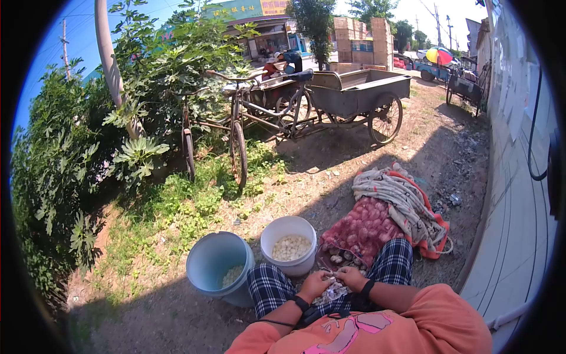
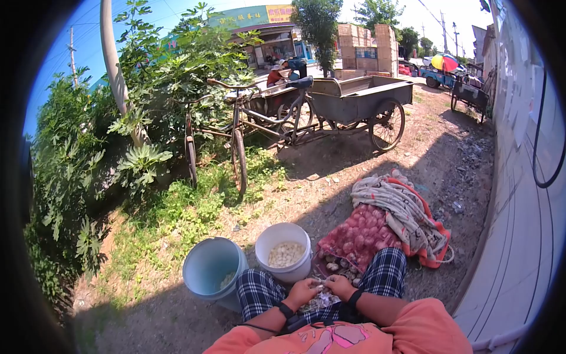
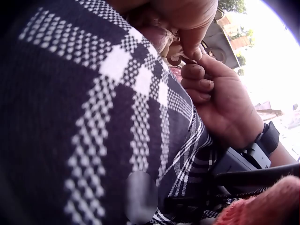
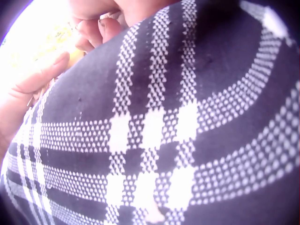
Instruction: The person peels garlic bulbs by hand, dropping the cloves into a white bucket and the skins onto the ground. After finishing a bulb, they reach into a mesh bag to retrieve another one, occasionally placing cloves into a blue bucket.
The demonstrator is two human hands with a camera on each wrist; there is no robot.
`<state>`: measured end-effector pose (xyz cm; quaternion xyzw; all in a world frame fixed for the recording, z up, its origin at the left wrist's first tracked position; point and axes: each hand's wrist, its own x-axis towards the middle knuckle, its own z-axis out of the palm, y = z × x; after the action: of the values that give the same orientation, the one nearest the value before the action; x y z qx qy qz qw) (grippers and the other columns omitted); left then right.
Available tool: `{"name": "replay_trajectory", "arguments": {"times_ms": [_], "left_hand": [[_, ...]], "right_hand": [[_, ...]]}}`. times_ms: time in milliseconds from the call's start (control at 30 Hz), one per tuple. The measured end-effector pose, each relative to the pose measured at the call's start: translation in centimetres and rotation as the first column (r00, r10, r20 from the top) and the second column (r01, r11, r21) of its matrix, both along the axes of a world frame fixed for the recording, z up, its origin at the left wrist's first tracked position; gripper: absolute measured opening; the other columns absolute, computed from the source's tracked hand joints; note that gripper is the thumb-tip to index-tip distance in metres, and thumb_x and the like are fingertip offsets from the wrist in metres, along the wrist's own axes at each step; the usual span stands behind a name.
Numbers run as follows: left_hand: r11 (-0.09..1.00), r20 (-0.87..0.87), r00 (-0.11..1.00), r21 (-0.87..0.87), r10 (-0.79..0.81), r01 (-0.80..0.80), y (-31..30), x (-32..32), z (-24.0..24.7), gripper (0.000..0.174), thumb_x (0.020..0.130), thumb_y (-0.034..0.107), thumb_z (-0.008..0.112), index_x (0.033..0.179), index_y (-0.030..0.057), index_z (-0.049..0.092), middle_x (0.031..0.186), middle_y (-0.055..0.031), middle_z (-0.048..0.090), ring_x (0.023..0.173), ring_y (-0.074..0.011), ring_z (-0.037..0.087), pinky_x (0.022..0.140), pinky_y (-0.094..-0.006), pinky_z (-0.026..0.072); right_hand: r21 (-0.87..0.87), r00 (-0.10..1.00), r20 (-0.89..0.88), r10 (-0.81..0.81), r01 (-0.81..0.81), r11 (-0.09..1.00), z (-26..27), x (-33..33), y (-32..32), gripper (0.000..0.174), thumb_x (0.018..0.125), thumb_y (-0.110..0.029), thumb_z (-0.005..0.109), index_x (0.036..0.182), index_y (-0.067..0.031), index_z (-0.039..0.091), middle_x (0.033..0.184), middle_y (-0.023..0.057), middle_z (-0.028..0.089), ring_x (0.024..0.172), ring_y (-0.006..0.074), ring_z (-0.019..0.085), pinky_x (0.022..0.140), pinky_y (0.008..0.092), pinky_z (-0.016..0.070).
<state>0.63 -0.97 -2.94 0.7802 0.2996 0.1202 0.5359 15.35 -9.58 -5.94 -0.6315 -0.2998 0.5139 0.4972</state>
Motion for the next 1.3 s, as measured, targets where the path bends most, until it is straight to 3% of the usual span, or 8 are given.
{"name": "replay_trajectory", "arguments": {"times_ms": [133, 333, 567, 633, 733, 800, 1000, 1300], "left_hand": [[0.97, -0.001, 1.0, -0.244, 0.015, -0.015, -0.2, 0.1, 0.6, 0.024, 0.078, 0.017, 0.059, 0.096, 0.0028, 0.056, 0.069, -0.0001, 0.057, 0.055, -0.0038, 0.047, 0.047, -0.0189, 0.0387], [0.952, 0.061, 0.998, -0.305, 0.02, -0.001, 0.4, 0.5, -1.9, 0.022, 0.079, 0.012, 0.058, 0.097, 0.0012, 0.053, 0.073, -0.0005, 0.057, 0.058, -0.0044, 0.048, 0.05, -0.0186, 0.0391], [0.932, 0.097, 0.995, -0.363, 0.03, 0.007, 0.2, 0.8, -2.4, 0.024, 0.08, 0.012, 0.057, 0.1, 0.0007, 0.052, 0.077, -0.0017, 0.059, 0.063, -0.0047, 0.051, 0.054, -0.0178, 0.0399], [0.953, 0.119, 0.992, -0.303, 0.044, -0.006, 0.4, 0.8, -3.1, 0.025, 0.078, 0.017, 0.059, 0.097, 0.0024, 0.056, 0.08, -0.0072, 0.063, 0.069, -0.0107, 0.059, 0.059, -0.0232, 0.0456], [0.971, 0.157, 0.985, -0.237, 0.073, -0.034, 0.5, 1.1, -4.2, 0.025, 0.079, 0.012, 0.058, 0.101, 0.0004, 0.053, 0.078, -0.0026, 0.06, 0.065, -0.0058, 0.053, 0.055, -0.0183, 0.041], [0.975, 0.112, 0.99, -0.216, 0.082, -0.056, 0.5, 0.9, -3.5, 0.026, 0.079, 0.012, 0.058, 0.101, 0.0007, 0.053, 0.078, -0.0033, 0.06, 0.066, -0.0067, 0.054, 0.056, -0.0192, 0.0422], [0.993, -0.002, 0.999, -0.108, 0.053, -0.053, 0.1, 0.4, -1.0, 0.027, 0.077, 0.013, 0.06, 0.101, 0.0016, 0.056, 0.081, -0.0062, 0.062, 0.07, -0.0087, 0.057, 0.061, -0.0222, 0.0447], [0.994, 0.011, 0.999, 0.102, 0.039, -0.04, 0.1, 0.3, -0.8, 0.026, 0.078, 0.022, 0.057, 0.098, 0.0069, 0.059, 0.082, -0.0118, 0.062, 0.075, -0.0172, 0.06, 0.065, -0.0276, 0.0451]], "right_hand": [[-0.009, 0.995, -0.094, -0.025, 0.024, 1.0, -0.6, 0.0, 0.1, 0.014, 0.082, -0.015, 0.05, 0.076, -0.0039, 0.055, 0.06, 0.0002, 0.049, 0.049, 0.0079, 0.042, 0.045, 0.021, 0.0323], [-0.019, 0.964, -0.265, -0.023, 0.019, 1.0, -0.2, 0.2, 0.2, 0.018, 0.084, -0.021, 0.05, 0.071, -0.0082, 0.051, 0.057, -0.0011, 0.044, 0.045, 0.0079, 0.037, 0.041, 0.0211, 0.029], [0.002, 0.834, -0.549, 0.06, -0.071, 0.997, -1.8, 1.1, 0.6, 0.012, 0.083, -0.017, 0.046, 0.074, -0.0087, 0.048, 0.057, 0.0006, 0.043, 0.044, 0.0095, 0.036, 0.039, 0.022, 0.0261], [0.031, 0.802, -0.59, 0.092, -0.092, 0.995, -1.7, 0.9, 0.7, 0.012, 0.083, -0.017, 0.045, 0.075, -0.0086, 0.048, 0.058, 0.0011, 0.043, 0.045, 0.0097, 0.037, 0.04, 0.0219, 0.0267], [0.033, 0.838, -0.541, 0.067, -0.058, 0.998, -1.1, 0.1, 0.7, 0.017, 0.085, -0.023, 0.045, 0.075, -0.0094, 0.047, 0.059, 0.0012, 0.045, 0.046, 0.0099, 0.036, 0.041, 0.0221, 0.028], [-0.02, 0.812, -0.581, -0.061, 0.061, 0.998, -0.6, -0.2, 0.6, 0.015, 0.084, -0.021, 0.047, 0.077, -0.0076, 0.048, 0.062, 0.002, 0.047, 0.05, 0.0112, 0.04, 0.044, 0.0227, 0.032], [-0.003, 0.899, -0.436, -0.035, 0.038, 0.999, -1.1, 0.3, 0.4, 0.009, 0.081, -0.014, 0.051, 0.08, -0.0053, 0.05, 0.064, 0.0028, 0.05, 0.054, 0.0122, 0.046, 0.048, 0.0236, 0.0373], [0.013, 0.827, -0.561, 0.02, -0.015, 1.0, -1.3, 0.7, 0.6, 0.007, 0.082, -0.012, 0.049, 0.079, -0.0053, 0.051, 0.064, 0.0025, 0.051, 0.052, 0.0111, 0.046, 0.046, 0.0223, 0.0364]]}}
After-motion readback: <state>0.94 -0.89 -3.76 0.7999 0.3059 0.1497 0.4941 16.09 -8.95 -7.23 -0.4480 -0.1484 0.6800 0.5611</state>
